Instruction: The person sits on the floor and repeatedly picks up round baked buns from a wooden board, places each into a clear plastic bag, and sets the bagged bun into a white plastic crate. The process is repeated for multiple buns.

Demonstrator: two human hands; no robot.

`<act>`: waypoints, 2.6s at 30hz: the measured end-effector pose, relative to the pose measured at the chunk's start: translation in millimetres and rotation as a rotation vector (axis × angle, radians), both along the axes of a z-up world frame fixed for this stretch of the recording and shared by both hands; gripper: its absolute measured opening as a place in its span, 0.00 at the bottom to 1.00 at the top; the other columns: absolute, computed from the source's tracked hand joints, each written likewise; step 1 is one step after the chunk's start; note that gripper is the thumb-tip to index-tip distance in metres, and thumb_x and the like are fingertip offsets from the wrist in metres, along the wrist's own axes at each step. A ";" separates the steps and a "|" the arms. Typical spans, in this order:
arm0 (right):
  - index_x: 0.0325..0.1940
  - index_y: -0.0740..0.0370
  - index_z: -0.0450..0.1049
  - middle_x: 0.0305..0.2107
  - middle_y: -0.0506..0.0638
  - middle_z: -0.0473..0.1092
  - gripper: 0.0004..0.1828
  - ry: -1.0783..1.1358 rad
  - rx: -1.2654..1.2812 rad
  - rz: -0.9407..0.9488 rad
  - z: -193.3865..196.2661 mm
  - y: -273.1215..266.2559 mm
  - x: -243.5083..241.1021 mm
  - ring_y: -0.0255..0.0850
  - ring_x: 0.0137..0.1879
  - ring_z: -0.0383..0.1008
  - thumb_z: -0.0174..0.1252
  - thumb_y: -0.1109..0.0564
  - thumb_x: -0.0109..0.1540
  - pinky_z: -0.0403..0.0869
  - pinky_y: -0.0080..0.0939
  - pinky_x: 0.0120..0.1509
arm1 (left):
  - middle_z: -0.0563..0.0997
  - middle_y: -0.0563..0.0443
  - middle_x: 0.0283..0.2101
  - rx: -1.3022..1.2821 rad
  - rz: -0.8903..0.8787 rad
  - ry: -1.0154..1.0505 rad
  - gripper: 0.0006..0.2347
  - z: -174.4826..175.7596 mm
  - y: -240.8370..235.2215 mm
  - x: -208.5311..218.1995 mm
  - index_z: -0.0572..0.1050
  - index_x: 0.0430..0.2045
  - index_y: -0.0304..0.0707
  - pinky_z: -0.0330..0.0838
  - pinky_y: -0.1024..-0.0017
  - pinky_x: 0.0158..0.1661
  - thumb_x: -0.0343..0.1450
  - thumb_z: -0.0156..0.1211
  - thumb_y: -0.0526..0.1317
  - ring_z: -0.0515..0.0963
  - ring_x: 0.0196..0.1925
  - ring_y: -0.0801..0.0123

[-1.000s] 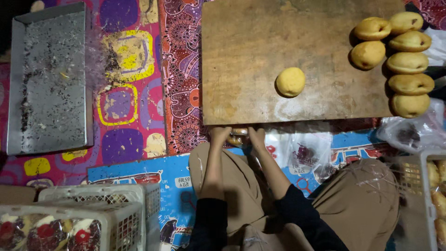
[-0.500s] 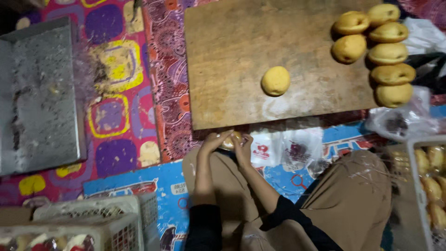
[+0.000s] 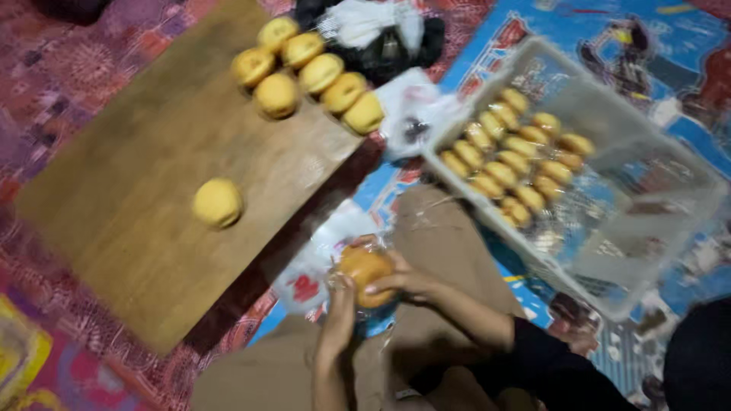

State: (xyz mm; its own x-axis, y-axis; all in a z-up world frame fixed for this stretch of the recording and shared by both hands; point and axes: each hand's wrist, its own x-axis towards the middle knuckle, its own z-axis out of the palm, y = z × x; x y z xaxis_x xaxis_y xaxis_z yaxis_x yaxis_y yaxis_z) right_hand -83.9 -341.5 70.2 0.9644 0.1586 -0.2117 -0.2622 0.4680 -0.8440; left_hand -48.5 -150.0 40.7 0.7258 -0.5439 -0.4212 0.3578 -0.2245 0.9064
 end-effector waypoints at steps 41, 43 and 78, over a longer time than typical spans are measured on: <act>0.37 0.61 0.77 0.34 0.59 0.75 0.12 -0.565 -1.454 0.087 -144.9 66.6 156.0 0.58 0.45 0.76 0.64 0.55 0.51 0.71 0.56 0.50 | 0.83 0.44 0.43 -0.001 0.922 -0.034 0.13 13.8 175.1 -76.1 0.77 0.49 0.27 0.73 0.71 0.51 0.76 0.54 0.39 0.81 0.47 0.68; 0.40 0.60 0.77 0.35 0.57 0.75 0.15 -0.828 -1.348 0.155 -157.5 91.9 153.5 0.57 0.47 0.76 0.61 0.58 0.49 0.69 0.55 0.52 | 0.83 0.44 0.42 0.060 0.946 -0.033 0.13 5.9 185.7 -78.7 0.78 0.48 0.28 0.74 0.71 0.51 0.76 0.54 0.39 0.82 0.46 0.67; 0.48 0.58 0.75 0.42 0.48 0.75 0.14 -1.213 -1.603 0.291 -6.4 76.1 60.1 0.42 0.51 0.75 0.56 0.59 0.58 0.66 0.56 0.61 | 0.86 0.41 0.30 0.142 0.367 -0.291 0.15 -54.5 68.2 47.8 0.82 0.36 0.29 0.77 0.65 0.36 0.76 0.56 0.46 0.86 0.34 0.60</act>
State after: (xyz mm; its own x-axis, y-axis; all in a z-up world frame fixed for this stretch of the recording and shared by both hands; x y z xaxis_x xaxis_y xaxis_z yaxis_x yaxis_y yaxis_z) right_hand -23.9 -265.4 63.9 0.6742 0.6683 0.3144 0.7287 -0.6713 -0.1356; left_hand -0.8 -81.8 -13.9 0.9575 -0.1820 -0.2237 0.1726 -0.2597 0.9501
